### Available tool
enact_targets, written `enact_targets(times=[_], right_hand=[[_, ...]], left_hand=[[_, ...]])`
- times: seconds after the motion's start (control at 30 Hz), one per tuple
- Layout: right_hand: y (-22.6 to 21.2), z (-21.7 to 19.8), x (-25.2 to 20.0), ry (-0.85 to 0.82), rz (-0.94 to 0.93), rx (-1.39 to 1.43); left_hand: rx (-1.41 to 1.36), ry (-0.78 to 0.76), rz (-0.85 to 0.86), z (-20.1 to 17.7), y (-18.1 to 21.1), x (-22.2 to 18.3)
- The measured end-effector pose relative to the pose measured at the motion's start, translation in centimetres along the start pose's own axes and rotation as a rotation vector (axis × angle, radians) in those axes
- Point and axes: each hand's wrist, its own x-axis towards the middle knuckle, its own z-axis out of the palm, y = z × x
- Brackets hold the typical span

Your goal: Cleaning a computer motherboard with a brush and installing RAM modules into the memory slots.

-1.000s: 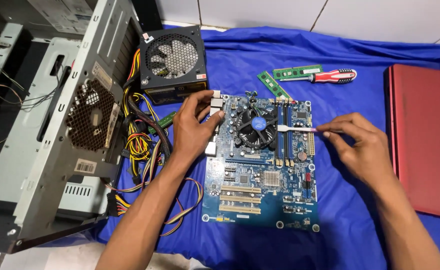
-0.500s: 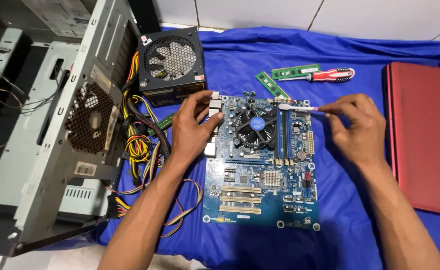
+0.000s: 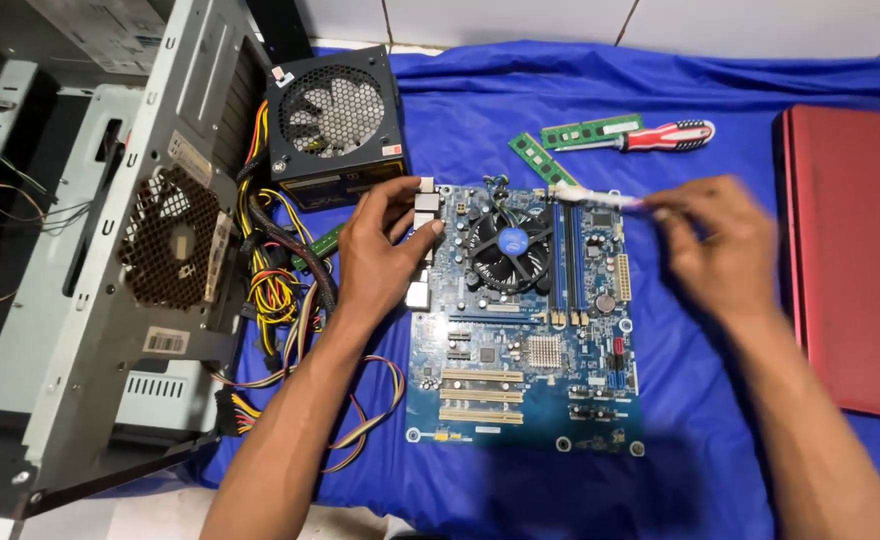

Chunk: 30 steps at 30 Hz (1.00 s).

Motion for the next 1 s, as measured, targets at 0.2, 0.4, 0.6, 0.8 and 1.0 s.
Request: enact_targets(times=[0.2,0.4,0.6,0.8,1.0], right_hand=[[-0.4,0.0,-0.5,-0.014,-0.049,0.000],[-1.5,-1.2,-0.5,-0.011,-0.028,-0.016],[0.4,-1.9,-1.5,-0.004,-0.011,-0.122],[-0.7,-3.1,-1.3,-0.142,0.034,0.055],[-1.7,-5.0,-1.7,-0.306,0.114,0.170]], left_hand=[[0.011,0.002,0.018,-0.1,-0.3,0.1],[0.031,-0.010,0.007,-0.2,-0.1,0.1],[0.050,-0.013,0.018,-0.2,-0.4,0.1],[0.038,-0.016,0.015,-0.1,-0.2,0.1],[0.047,-0.022,0.014,-0.1,-0.2,0.0]])
